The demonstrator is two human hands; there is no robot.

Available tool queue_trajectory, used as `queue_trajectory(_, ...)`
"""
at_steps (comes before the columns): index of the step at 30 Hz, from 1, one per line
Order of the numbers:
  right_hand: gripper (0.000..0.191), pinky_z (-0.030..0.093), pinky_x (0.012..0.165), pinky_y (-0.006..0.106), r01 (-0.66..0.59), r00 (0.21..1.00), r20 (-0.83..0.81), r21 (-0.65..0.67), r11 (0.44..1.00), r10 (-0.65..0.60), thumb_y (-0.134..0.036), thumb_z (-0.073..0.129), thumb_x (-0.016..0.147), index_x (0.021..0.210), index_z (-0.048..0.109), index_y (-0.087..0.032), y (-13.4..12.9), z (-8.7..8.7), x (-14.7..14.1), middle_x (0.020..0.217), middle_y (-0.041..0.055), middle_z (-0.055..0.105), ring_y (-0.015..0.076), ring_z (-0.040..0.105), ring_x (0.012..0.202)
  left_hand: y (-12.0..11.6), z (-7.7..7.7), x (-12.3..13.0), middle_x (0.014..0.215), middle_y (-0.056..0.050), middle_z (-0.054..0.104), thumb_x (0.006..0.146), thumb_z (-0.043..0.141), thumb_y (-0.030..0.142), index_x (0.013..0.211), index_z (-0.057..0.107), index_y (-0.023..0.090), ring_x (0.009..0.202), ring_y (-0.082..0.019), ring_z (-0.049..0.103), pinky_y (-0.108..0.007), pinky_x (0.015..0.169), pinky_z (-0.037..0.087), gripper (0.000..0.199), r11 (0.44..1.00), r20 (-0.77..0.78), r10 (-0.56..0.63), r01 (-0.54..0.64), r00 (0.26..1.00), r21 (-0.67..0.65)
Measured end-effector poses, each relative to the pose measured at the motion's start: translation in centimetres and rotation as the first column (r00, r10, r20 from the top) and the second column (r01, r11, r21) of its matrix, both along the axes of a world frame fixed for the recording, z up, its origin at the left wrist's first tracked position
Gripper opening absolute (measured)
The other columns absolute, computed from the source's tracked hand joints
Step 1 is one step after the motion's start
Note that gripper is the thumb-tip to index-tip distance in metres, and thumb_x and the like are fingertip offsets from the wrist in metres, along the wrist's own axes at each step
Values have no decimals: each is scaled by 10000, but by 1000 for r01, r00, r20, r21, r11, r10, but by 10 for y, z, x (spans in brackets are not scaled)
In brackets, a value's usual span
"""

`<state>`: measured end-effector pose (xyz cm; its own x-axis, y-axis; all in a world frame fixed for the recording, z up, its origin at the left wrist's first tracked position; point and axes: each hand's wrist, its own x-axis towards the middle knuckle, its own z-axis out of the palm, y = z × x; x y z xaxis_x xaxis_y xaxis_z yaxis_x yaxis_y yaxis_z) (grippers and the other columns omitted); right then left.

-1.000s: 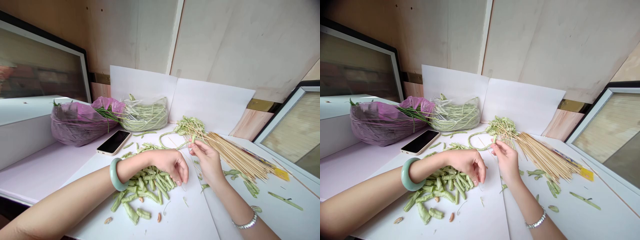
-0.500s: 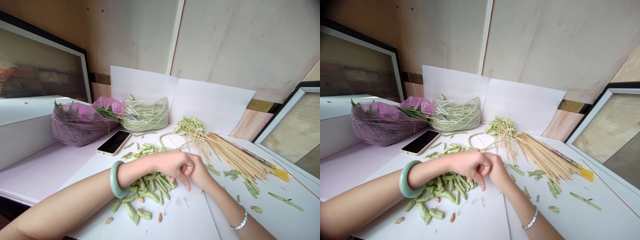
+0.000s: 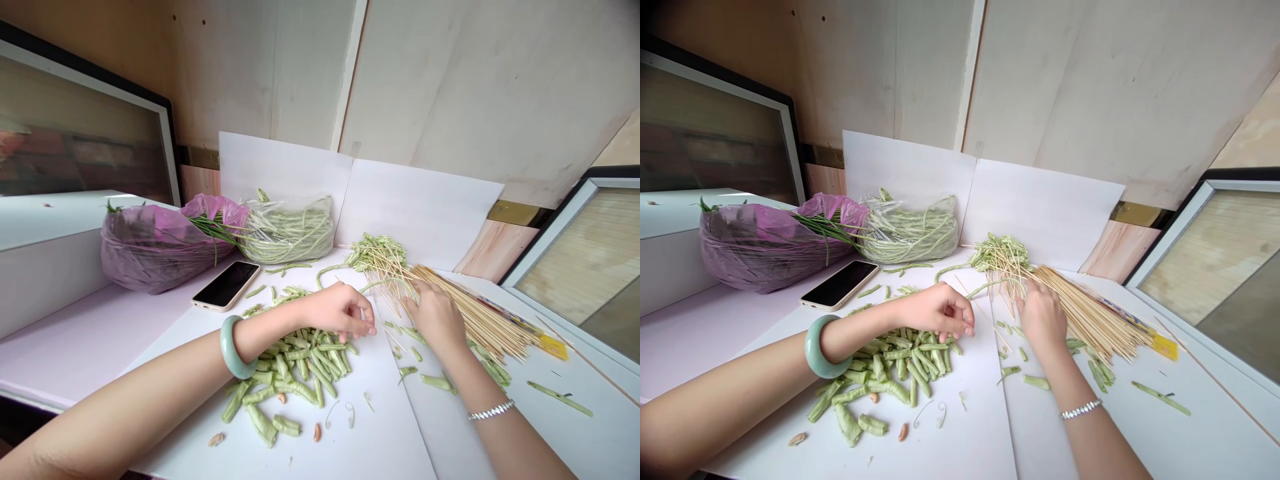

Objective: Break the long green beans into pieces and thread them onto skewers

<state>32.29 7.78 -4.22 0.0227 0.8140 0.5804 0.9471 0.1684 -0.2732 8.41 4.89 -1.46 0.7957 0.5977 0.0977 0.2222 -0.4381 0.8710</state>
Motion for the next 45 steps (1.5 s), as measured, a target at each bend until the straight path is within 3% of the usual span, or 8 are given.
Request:
queue_trajectory(6, 249, 412, 538, 361, 138, 990, 37, -37, 990, -136, -153, 623, 682, 914, 710, -131, 16, -13, 19, 596, 116, 667, 282, 621, 557, 6, -1, -4, 604, 5, 598, 738, 661, 357, 775, 609, 120, 454, -97, 572, -186, 435, 421, 246, 993, 72, 79, -72, 994, -90)
queue_trajectory(15, 212, 465, 668, 378, -87, 996, -3, 304, 949, 92, -255, 508, 800, 869, 684, -159, -10, 4, -11, 731, 114, 705, 279, 654, 700, 9, -1, -3, 609, -3, 589, 761, 620, 403, 765, 593, 124, 490, -119, 575, -228, 495, 436, 281, 973, 103, 219, -225, 970, 44)
queue_trajectory(18, 183, 481, 677, 345, -206, 974, -11, 383, 900, 228, -316, 529, 831, 862, 670, -204, -23, 7, -27, 796, 81, 721, 244, 669, 737, 9, -1, -3, 719, -15, 614, 790, 596, 309, 908, 604, 134, 621, -120, 586, -240, 621, 466, 211, 870, 200, 329, -379, 923, 316)
queue_trajectory(21, 118, 498, 648, 314, -293, 938, -51, 412, 862, 343, -314, 583, 831, 852, 648, -218, -32, 5, -39, 805, 55, 727, 220, 683, 739, 8, 2, -5, 992, -83, 604, 808, 589, 288, 1089, 571, 152, 878, -168, 574, -299, 789, 471, 313, 671, 291, 320, -433, 902, 602)
queue_trajectory(27, 41, 530, 702, 331, -463, 820, -146, 400, 791, 554, -258, 610, 825, 847, 639, -238, -41, 0, -52, 829, 35, 731, 207, 683, 757, 6, 5, -8, 1214, -131, 542, 886, 484, 371, 1143, 562, 179, 1198, -241, 418, -400, 980, 342, 330, 329, 171, 234, -243, 957, 913)
queue_trajectory(39, 160, 464, 617, 306, -598, 779, 59, 367, 713, 624, -202, 468, 876, 809, 609, -236, -54, 16, -58, 694, 38, 645, 195, 598, 648, 0, 14, -8, 728, -45, 571, 949, 326, 261, 823, 589, 148, 704, -156, 477, -268, 713, 368, 312, 302, -40, 188, -19, 981, 953)
queue_trajectory(42, 193, 420, 565, 284, -643, 733, -45, 279, 713, 679, -200, 442, 882, 765, 594, -217, -55, 18, -57, 651, 22, 579, 170, 528, 594, -1, 13, -6, 733, -50, 567, 934, 324, 206, 812, 589, 149, 713, -167, 458, -283, 713, 360, 297, 228, -64, 172, 24, 983, 973)
queue_trajectory(45, 233, 352, 525, 267, -676, 647, -374, 120, 727, 664, -291, 467, 885, 692, 566, -207, -56, 19, -57, 609, -6, 499, 145, 430, 554, -1, 9, -4, 721, -52, 556, 932, 308, 215, 799, 585, 157, 702, -176, 445, -305, 696, 350, 313, 150, -58, 184, 30, 981, 988)
